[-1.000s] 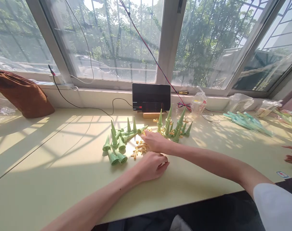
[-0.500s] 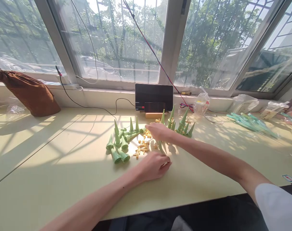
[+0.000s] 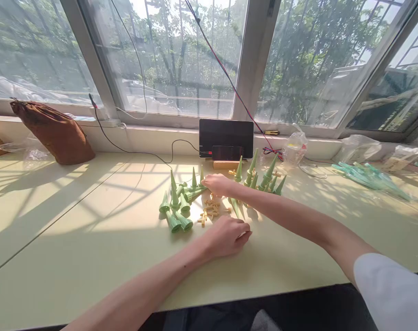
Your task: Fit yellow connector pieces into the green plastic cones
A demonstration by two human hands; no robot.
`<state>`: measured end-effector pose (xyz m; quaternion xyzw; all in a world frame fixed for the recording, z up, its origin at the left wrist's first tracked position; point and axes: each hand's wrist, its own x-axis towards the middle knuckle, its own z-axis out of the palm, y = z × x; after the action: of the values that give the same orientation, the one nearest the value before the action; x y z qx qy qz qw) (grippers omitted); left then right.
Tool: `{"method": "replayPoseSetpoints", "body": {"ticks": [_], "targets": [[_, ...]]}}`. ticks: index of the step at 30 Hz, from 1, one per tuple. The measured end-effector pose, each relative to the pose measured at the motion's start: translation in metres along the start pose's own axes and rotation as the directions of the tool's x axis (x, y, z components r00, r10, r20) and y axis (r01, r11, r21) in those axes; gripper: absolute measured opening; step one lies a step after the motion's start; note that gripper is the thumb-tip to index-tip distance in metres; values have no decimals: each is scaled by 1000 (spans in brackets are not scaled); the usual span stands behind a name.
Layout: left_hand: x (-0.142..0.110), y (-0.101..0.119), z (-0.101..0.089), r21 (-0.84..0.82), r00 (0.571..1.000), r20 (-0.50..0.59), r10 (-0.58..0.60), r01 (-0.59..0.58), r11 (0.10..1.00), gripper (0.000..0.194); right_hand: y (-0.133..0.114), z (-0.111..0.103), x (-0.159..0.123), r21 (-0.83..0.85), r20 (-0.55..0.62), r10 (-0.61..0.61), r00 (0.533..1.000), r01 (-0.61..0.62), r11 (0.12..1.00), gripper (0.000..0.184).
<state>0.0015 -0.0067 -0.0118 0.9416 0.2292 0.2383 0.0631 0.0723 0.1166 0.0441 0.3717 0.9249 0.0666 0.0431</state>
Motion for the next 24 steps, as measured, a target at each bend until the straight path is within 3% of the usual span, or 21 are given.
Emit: {"method": "replayPoseSetpoints", "body": {"ticks": [6, 9, 11, 13, 18, 21, 24], "targets": [[0, 0, 0, -5, 1000, -6, 2, -2, 1000, 27, 1, 1, -12, -31, -74, -21, 997, 19, 999, 20], [-1, 0, -1, -20, 997, -71, 17, -18, 1000, 32, -1, -6, -24, 0, -145, 9, 989, -9, 1000, 19], [-1, 0, -3, -42, 987, -154, 37, -44, 998, 38, -3, -9, -35, 102, -256, 34, 966, -8, 995, 15], [-2, -1, -5, -54, 962, -268, 56, -72, 996, 42, -5, -7, -46, 241, -409, 43, 912, 62, 969, 16], [-4, -10, -12, -65, 838, -544, 25, -72, 995, 42, -17, 23, -80, 395, -719, 84, 690, 306, 866, 26], [-4, -15, -17, -184, 758, -628, -177, 76, 980, 40, -24, 49, -101, 397, -784, 131, 607, 328, 857, 31], [-1, -17, -20, -343, 657, -599, -457, 305, 888, 37, -27, 70, -113, 395, -816, 170, 552, 318, 862, 35]]}}
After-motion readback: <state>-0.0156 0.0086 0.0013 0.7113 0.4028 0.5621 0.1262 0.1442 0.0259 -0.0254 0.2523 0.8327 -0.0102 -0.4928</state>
